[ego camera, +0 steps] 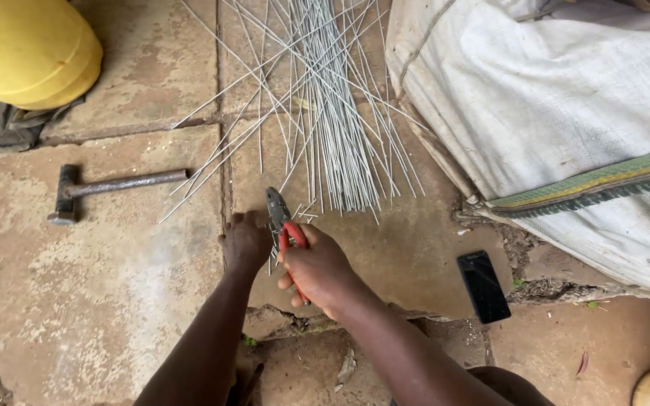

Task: Cutting long metal wires into smaller pieces using hand-held wire cutters.

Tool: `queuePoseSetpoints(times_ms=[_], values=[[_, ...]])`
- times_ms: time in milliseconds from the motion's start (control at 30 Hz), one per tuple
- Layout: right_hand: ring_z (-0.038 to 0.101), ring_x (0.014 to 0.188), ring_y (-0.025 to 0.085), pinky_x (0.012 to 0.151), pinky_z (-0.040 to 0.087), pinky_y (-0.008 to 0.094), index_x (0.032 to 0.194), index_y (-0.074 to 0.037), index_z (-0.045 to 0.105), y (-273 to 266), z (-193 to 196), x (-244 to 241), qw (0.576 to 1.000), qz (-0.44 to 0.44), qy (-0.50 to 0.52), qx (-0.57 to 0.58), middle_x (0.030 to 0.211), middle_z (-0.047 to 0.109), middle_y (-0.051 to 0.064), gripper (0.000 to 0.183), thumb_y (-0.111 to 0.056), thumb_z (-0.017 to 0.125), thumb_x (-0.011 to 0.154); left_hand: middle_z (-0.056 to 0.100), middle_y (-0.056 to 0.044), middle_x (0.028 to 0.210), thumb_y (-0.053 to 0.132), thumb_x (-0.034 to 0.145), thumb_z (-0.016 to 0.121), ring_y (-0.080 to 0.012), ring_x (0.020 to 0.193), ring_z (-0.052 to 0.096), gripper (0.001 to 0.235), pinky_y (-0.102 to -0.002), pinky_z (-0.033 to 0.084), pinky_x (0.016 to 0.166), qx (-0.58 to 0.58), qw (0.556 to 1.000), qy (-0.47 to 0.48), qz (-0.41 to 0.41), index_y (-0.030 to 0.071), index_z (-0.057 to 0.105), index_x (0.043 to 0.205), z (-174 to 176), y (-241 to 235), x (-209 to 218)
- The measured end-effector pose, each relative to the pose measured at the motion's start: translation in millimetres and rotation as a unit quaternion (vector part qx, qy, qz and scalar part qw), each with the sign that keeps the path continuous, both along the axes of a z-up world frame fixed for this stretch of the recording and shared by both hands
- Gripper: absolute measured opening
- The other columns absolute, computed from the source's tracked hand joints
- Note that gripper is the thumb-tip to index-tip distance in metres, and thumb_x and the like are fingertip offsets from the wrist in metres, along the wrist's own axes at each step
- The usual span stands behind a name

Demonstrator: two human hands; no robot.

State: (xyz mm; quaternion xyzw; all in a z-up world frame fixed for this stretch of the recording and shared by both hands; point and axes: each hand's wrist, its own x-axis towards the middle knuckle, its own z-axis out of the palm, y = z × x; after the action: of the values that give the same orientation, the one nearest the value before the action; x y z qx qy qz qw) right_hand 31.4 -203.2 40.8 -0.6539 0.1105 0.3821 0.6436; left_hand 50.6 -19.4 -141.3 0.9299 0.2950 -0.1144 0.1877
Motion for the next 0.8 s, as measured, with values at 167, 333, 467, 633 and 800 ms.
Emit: queuePoseSetpoints(times_ms=[167,333,467,633,800], values=[[0.073,0.067,0.022,0.039,0.06,0.029,0.128,-0.007,0.064,-4,31,6,0.999,-0.001,-0.019,-0.05,0.091,0.064,0.013,0.046,-0.012,0.057,0.082,0.06,-0.01,0.137,0.034,0.09,0.045,-0.0329,0.129,0.057,0.052,-0.05,0.042,0.106,0.016,1.0,-0.025,0.006,0.02,0.064,0.136,-52,7,49],[0.074,0.068,0.023,0.041,0.061,0.029,0.133,-0.005,0.062,-9,37,10,0.997,-0.02,-0.03,-0.064,0.094,0.064,0.015,0.051,-0.012,0.056,0.083,0.064,-0.01,0.124,0.032,0.09,0.049,-0.0343,0.121,0.061,0.045,-0.049,0.048,0.098,0.068,0.996,-0.046,-0.023,0.015,0.066,0.127,-74,13,85],[0.071,0.072,0.019,0.042,0.058,0.028,0.135,-0.015,0.06,-11,24,15,0.997,-0.008,-0.013,-0.077,0.101,0.065,0.01,0.044,-0.016,0.055,0.091,0.074,-0.008,0.108,0.046,0.104,0.03,-0.0297,0.107,0.071,0.052,-0.047,0.051,0.096,0.094,0.993,0.02,-0.066,0.016,0.069,0.118,-46,1,76],[0.072,0.065,0.02,0.04,0.059,0.025,0.131,-0.003,0.061,-10,30,20,0.997,-0.06,-0.034,-0.042,0.096,0.065,0.014,0.047,-0.012,0.056,0.085,0.077,-0.01,0.105,0.037,0.094,0.044,-0.0359,0.109,0.072,0.042,-0.05,0.056,0.092,-0.016,0.999,-0.032,-0.028,0.018,0.076,0.113,52,-6,45],[0.071,0.062,0.02,0.039,0.058,0.026,0.122,-0.002,0.064,-12,30,21,0.996,-0.081,-0.038,-0.03,0.089,0.064,0.013,0.041,-0.014,0.059,0.083,0.078,-0.01,0.104,0.042,0.092,0.047,-0.0332,0.11,0.073,0.041,-0.049,0.059,0.093,-0.016,1.0,0.01,-0.024,0.026,0.078,0.115,95,-1,20]])
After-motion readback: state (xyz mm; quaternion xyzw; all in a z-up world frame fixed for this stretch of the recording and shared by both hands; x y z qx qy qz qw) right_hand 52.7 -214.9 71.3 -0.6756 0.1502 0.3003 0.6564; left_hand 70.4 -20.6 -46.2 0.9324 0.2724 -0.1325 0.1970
